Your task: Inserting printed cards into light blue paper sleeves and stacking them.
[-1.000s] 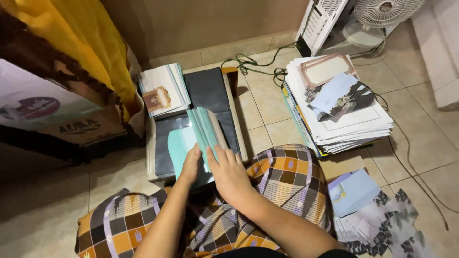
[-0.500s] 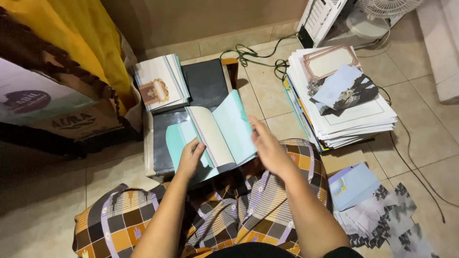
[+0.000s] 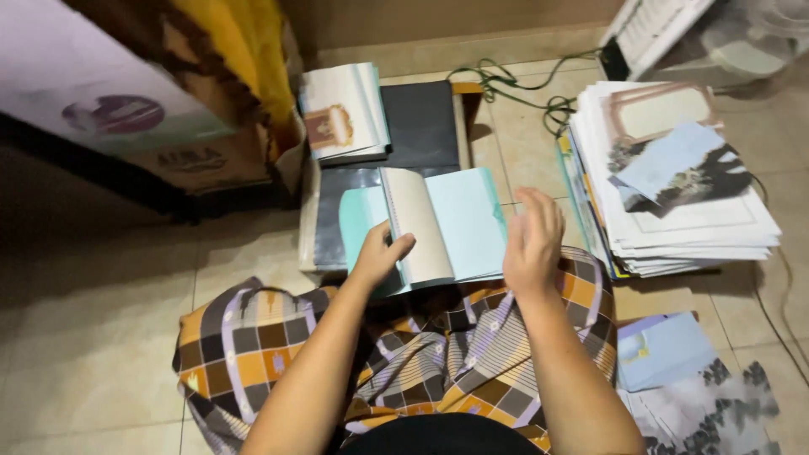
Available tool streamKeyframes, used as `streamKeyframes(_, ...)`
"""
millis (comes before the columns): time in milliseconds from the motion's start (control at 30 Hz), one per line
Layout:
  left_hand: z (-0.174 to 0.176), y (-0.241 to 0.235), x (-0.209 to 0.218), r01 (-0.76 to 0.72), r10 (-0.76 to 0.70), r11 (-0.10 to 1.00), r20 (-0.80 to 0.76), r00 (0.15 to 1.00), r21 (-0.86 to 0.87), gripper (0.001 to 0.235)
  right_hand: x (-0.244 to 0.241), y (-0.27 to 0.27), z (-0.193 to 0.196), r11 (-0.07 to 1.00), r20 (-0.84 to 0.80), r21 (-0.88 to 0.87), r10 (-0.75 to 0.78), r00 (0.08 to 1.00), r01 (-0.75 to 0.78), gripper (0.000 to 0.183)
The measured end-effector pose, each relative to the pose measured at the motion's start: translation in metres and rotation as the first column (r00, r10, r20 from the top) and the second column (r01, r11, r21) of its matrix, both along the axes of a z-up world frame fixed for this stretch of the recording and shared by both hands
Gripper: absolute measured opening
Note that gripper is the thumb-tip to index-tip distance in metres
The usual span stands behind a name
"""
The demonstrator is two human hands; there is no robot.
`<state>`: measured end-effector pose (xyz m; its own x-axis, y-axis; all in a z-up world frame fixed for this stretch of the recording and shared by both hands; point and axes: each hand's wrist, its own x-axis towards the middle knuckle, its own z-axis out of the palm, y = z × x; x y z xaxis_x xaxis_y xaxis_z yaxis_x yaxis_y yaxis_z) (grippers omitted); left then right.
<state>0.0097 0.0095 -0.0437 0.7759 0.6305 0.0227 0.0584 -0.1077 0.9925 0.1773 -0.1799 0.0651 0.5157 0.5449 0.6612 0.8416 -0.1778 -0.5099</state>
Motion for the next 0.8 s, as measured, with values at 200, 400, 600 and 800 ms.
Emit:
streamKeyframes(200, 0.006, 0.001, -0.002, -0.006, 0.015, 0.995, 0.085, 0.996, -0.102, 0.034, -0.035, 0.029, -0.032, 0.833, -0.172, -0.344, 0.399, 0.901, -0.434, 0.052)
streamKeyframes(400, 0.036, -0.004, 0.002, -0.365, 0.386, 0.922, 0.347, 0.855, -0.125, 0.045, -0.045, 0.040, -0.037, 0.635, -0.211, -0.706, 0.232, 0.950, -0.312, 0.056)
streamKeyframes(600, 0.058, -0.015, 0.006, -0.062, 0.162, 0.891, -0.188, 0.969, 0.450, 0.045, -0.040, 0.038, -0.044, 0.618, -0.270, -0.703, 0.228, 0.936, -0.353, 0.064)
streamKeyframes(800, 0.085, -0.028, 0.014, 0.354, 0.123, 0.735, -0.627, 0.769, 0.578, 0.058, -0.043, 0.021, -0.045, 0.608, -0.321, -0.679, 0.259, 0.911, -0.412, 0.071)
